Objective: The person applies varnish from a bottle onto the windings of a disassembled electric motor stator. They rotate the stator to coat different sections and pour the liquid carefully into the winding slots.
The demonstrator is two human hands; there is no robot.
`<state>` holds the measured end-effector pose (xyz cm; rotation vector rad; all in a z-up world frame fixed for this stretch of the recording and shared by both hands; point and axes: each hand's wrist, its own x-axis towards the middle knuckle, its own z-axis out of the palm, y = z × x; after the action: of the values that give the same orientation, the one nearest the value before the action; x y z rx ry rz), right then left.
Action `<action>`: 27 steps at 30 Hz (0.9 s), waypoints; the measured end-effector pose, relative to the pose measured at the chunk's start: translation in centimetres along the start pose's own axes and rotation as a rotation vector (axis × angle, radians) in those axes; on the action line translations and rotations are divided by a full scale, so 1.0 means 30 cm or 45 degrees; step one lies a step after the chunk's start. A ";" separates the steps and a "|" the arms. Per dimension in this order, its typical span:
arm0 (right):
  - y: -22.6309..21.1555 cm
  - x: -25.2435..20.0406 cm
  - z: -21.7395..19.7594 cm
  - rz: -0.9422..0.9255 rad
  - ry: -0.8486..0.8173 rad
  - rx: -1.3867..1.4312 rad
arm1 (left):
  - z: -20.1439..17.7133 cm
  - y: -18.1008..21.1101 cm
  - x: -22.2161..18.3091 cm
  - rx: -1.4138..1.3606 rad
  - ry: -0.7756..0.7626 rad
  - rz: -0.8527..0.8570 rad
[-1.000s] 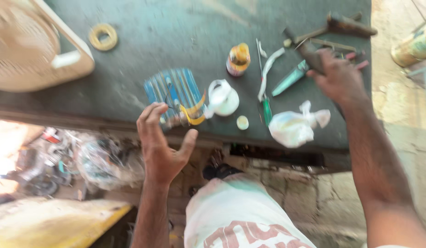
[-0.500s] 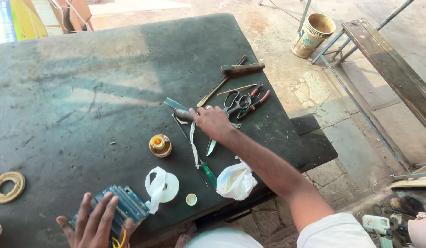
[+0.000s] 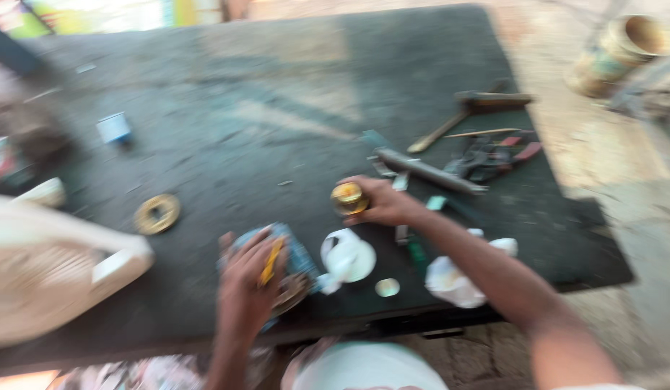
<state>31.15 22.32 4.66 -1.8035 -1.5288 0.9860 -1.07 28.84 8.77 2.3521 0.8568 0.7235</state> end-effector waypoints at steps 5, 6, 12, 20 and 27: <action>-0.037 -0.028 0.019 -0.043 0.209 0.068 | 0.002 0.070 0.048 0.001 0.130 -0.156; -0.049 -0.047 0.021 -0.036 0.276 0.225 | 0.003 0.077 0.047 -0.010 0.126 -0.138; -0.225 -0.205 0.009 -0.339 0.444 0.736 | -0.038 0.042 0.074 -0.188 0.022 -0.164; -0.404 -0.333 0.071 -0.669 0.450 0.613 | -0.090 -0.065 0.083 -0.464 -0.153 0.108; -0.510 -0.337 0.078 -0.700 0.495 0.333 | -0.120 -0.081 0.101 -0.526 -0.157 0.193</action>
<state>19.90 15.09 17.42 -1.2030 -1.4482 0.5018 -2.38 33.59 10.71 2.0754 0.4296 0.7279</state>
